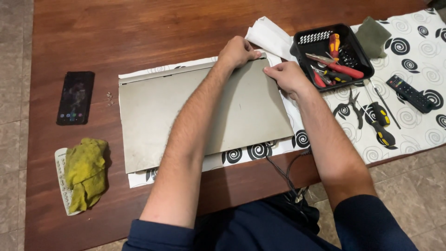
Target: The person unscrews the outer casing of a DVD player using a screwdriver, turns the device over, and removes the top cover to reveal the internal components.
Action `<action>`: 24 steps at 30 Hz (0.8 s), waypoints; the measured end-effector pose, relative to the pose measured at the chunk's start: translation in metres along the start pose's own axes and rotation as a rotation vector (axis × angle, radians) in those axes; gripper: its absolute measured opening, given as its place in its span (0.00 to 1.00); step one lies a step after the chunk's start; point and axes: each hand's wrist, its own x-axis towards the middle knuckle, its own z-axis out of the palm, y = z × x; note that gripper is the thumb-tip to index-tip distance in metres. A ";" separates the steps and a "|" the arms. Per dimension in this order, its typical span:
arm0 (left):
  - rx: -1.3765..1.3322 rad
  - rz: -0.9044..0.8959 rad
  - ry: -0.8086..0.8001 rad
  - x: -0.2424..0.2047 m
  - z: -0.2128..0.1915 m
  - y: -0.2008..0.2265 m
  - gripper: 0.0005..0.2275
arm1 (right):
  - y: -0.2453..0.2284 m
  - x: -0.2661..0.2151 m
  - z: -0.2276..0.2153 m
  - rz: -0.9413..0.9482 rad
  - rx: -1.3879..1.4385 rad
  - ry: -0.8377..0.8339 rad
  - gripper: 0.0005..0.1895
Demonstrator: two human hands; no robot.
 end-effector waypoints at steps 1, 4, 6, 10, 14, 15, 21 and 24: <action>0.006 0.007 0.012 0.002 0.002 -0.002 0.14 | -0.002 -0.009 -0.003 0.032 0.018 -0.024 0.17; 0.046 0.076 0.092 0.011 0.018 -0.015 0.15 | 0.009 -0.003 -0.007 0.000 -0.028 -0.037 0.15; 0.080 0.117 0.190 0.015 0.024 -0.029 0.16 | 0.027 0.031 -0.010 -0.089 -0.098 -0.050 0.15; 0.321 0.498 0.470 -0.040 0.008 -0.072 0.18 | 0.000 0.055 0.023 -0.731 -0.512 0.146 0.29; 0.384 0.466 0.499 -0.179 -0.035 -0.111 0.20 | -0.087 0.019 0.099 -1.170 -0.396 -0.096 0.15; 0.390 0.445 0.516 -0.207 -0.040 -0.131 0.20 | -0.100 0.021 0.126 -1.190 -0.390 -0.115 0.15; 0.431 -0.048 0.769 -0.349 -0.043 -0.182 0.53 | -0.168 0.011 0.251 -1.303 -0.413 -0.402 0.19; 0.240 -0.180 0.494 -0.383 -0.050 -0.177 0.61 | -0.189 0.009 0.280 -1.098 -0.519 -0.499 0.23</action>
